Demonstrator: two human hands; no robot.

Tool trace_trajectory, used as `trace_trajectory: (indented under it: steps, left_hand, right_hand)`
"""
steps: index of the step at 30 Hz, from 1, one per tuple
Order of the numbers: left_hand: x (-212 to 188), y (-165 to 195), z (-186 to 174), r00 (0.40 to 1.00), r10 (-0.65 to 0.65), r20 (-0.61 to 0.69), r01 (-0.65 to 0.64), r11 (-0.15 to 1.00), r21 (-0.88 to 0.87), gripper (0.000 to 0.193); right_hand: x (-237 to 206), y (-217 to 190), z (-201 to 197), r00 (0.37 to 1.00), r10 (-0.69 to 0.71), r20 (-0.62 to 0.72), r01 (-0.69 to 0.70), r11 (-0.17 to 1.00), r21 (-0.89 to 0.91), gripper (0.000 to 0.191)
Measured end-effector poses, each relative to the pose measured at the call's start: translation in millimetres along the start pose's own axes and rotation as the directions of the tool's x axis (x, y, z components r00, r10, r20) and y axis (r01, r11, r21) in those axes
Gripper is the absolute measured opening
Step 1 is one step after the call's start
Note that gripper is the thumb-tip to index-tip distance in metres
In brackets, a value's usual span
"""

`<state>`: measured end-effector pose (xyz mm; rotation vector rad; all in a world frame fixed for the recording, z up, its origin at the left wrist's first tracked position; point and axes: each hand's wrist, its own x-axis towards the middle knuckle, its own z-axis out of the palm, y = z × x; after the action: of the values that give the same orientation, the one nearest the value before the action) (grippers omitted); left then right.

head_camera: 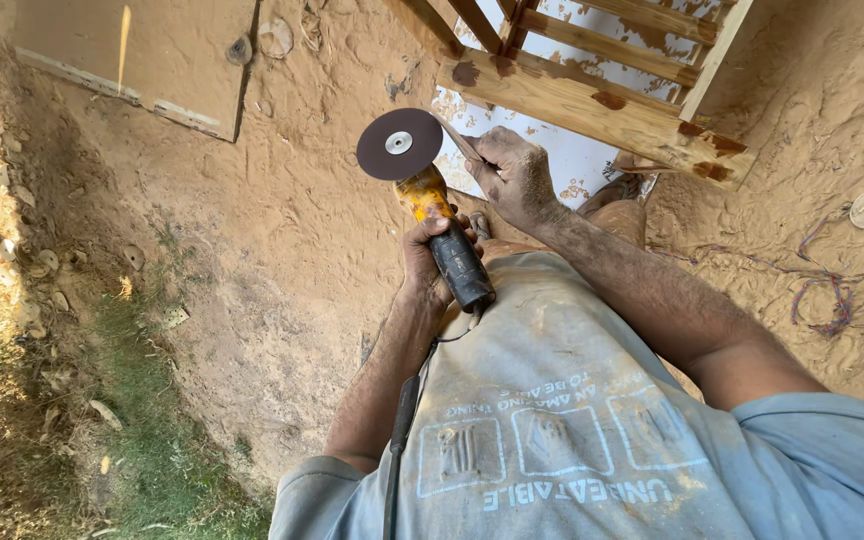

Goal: The person fits a round abrasive sanding disc onto an angle grinder, pressing and tightening the disc by hand, then powers the grinder and sands the wooden frame of a chair, running the disc along the wood rails while steadying the piece.

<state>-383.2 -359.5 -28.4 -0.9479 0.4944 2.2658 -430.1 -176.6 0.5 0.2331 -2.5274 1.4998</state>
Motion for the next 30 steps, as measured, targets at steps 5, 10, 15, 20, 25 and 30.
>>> trace_trajectory:
  steps: [5, 10, 15, 20, 25, 30]
  left_hand:
    - [-2, -1, 0, 1.0, 0.009, -0.023, -0.009, 1.0, -0.006, 0.049]
    - [-2, -4, 5, 1.0, 0.0, -0.017, 0.0, 1.0, 0.02, 0.049]
    - [-1, -2, 4, 1.0, 0.009, 0.01, -0.009, 1.0, 0.007, 0.044]
    - [-1, -2, 7, 1.0, 0.029, -0.009, -0.029, 1.0, 0.004, 0.045]
    - [-6, -5, 7, 1.0, -0.006, 0.006, 0.006, 0.999, -0.037, 0.049]
    - [-6, -3, 1, 0.998, 0.051, -0.02, -0.051, 0.998, 0.033, 0.049]
  right_hand:
    - [7, 0, 0, 1.0, 0.015, 0.006, -0.015, 1.0, -0.016, 0.013]
    - [10, 13, 5, 0.998, 0.055, 0.021, -0.055, 0.998, 0.013, 0.01]
    - [1, 14, 5, 1.0, -0.011, -0.016, 0.011, 1.0, 0.012, 0.012]
    - [6, 7, 5, 0.999, 0.036, 0.024, -0.035, 0.997, -0.067, 0.008]
    - [0, 0, 3, 1.0, -0.025, 0.013, 0.026, 0.996, -0.091, 0.009]
    - [-4, -2, 4, 0.998, 0.008, 0.06, -0.007, 1.0, -0.03, 0.008]
